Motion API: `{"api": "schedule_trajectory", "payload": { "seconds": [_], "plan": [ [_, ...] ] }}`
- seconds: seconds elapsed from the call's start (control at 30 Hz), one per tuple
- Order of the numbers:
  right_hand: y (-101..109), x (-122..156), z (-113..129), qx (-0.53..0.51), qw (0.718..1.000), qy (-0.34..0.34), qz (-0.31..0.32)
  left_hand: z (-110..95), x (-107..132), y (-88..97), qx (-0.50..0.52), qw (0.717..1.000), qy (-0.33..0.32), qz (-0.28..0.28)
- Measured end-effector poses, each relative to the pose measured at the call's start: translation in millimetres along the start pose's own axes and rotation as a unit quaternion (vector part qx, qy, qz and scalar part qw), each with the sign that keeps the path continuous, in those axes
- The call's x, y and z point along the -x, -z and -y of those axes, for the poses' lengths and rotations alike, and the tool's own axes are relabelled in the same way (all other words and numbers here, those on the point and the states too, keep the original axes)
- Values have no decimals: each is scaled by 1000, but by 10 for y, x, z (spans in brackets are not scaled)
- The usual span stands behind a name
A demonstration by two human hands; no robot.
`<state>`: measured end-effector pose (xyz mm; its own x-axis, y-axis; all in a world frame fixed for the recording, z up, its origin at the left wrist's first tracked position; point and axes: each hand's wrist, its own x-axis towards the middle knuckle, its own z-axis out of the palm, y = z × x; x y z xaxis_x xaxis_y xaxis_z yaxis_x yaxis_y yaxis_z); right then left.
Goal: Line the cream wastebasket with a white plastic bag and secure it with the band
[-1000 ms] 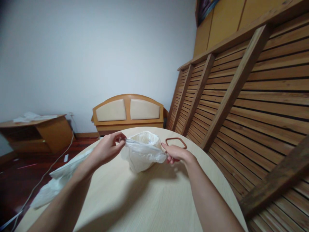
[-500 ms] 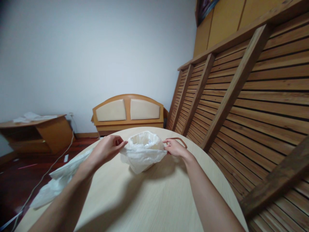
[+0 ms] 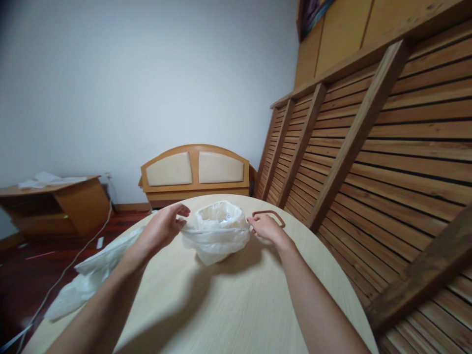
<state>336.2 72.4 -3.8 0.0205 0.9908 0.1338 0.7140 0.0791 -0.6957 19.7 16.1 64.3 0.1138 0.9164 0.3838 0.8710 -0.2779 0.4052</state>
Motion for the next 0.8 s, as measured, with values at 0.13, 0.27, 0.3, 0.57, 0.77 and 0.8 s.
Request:
{"api": "schedule_trajectory", "payload": {
  "seconds": [0.13, 0.27, 0.3, 0.57, 0.77, 0.8],
  "plan": [
    [-114, -10, 2, -39, 998, -39, 42, -7, 0, -1, 4, 1000, -5, 9],
    [-196, 31, 50, -81, 994, -36, 70, -24, 23, 14, 2, 1000, -6, 12],
    [-198, 47, 66, -88, 993, -28, 75, -29, 30, 18, -2, 1000, -4, 12],
    [-27, 42, 177, -109, 994, 8, -21, 17, 14, -23, -37, 999, -15, 4],
    [104, 90, 350, -133, 983, 57, -109, -24, -18, 7, -72, 997, -25, -34],
    [122, 107, 389, -137, 980, 71, -122, -43, -22, 15, -69, 996, -32, -37]
  ]
}}
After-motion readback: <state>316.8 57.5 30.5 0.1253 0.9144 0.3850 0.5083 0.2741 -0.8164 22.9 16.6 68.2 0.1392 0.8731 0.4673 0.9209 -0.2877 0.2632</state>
